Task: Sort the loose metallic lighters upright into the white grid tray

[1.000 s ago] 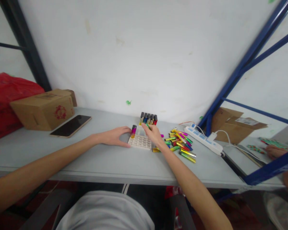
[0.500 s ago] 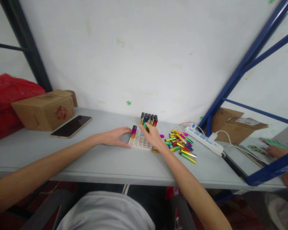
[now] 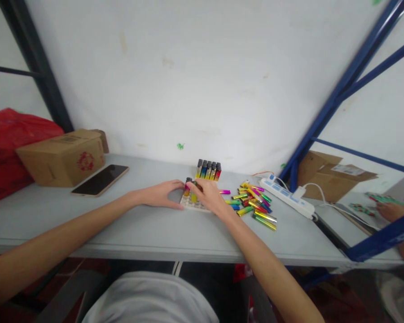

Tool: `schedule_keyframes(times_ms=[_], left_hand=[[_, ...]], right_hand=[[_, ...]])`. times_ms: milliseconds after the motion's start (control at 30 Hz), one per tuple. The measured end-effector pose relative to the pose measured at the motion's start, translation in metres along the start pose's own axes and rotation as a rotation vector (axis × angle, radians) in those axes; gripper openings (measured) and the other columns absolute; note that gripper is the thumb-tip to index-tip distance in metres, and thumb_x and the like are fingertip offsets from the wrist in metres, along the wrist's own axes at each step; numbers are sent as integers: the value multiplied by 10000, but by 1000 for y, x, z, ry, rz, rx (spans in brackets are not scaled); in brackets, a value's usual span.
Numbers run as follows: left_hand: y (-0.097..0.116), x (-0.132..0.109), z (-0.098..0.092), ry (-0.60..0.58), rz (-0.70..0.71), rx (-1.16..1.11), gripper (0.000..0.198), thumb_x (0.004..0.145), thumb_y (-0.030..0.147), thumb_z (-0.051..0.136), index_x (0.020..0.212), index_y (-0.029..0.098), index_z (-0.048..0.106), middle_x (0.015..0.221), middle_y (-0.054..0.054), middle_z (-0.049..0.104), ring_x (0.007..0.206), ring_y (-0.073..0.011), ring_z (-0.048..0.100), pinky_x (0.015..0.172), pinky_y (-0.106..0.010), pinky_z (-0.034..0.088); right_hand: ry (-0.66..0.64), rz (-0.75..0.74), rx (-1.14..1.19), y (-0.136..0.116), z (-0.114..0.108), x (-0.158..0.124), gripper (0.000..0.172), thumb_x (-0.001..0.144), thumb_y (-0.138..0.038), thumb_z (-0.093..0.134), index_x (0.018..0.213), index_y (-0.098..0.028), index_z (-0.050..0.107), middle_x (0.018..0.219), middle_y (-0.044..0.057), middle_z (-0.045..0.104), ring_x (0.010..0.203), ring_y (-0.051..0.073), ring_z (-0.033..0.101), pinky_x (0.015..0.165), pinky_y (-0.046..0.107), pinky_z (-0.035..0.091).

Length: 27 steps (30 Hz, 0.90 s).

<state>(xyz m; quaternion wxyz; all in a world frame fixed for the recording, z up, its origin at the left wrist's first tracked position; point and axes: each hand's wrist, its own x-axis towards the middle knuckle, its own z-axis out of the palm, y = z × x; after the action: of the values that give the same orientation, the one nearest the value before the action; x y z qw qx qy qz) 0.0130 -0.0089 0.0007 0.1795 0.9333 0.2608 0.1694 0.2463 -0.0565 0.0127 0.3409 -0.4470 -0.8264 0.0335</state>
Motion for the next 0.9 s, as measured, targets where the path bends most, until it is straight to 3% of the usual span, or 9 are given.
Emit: schedule_keyframes(times_ms=[100,200,333,500,700,900], left_hand=[[1,0,0,-5,-17,4,732,786,666,743,1298,165,592,1345,-145,617,1225,-318,594,1065,-393,439],[3,0,0,0,-10,-2,742,785,653,750,1324,170,584,1348,-140,619,1233,-320,592,1066,-400,445],[3,-1,0,3,-15,14,742,780,669,745,1304,167,593,1328,-142,623,1222,-325,593,1075,-403,443],[2,-1,-1,-15,-20,39,696,811,686,701,1265,169,601,1287,-134,637,1175,-318,613,1037,-390,464],[3,-2,-2,3,-39,36,733,784,719,704,1254,164,613,1309,-129,644,1196,-328,616,1060,-384,458],[3,-3,-3,-7,-54,33,769,792,734,687,1310,175,586,1382,-141,608,1261,-343,576,1091,-409,435]], right_hand=[[-11,68,29,-1,5,1,496,1037,-562,437,697,-217,545,613,5,581,592,167,526,614,283,346],[-117,55,46,0,10,3,460,1042,-551,444,764,-214,589,641,20,648,606,179,587,620,278,363],[-150,16,-164,1,14,5,487,1027,-606,434,858,-206,653,732,72,695,673,209,629,612,286,350],[-195,33,-277,2,13,2,555,982,-675,463,759,-204,656,709,71,677,630,191,598,573,288,297],[-115,91,-287,26,-18,0,498,1082,-521,351,869,-194,662,754,49,693,729,183,637,662,275,348],[-101,203,-349,78,-70,0,246,1032,-310,513,996,-157,702,953,101,755,869,201,673,806,290,450]])
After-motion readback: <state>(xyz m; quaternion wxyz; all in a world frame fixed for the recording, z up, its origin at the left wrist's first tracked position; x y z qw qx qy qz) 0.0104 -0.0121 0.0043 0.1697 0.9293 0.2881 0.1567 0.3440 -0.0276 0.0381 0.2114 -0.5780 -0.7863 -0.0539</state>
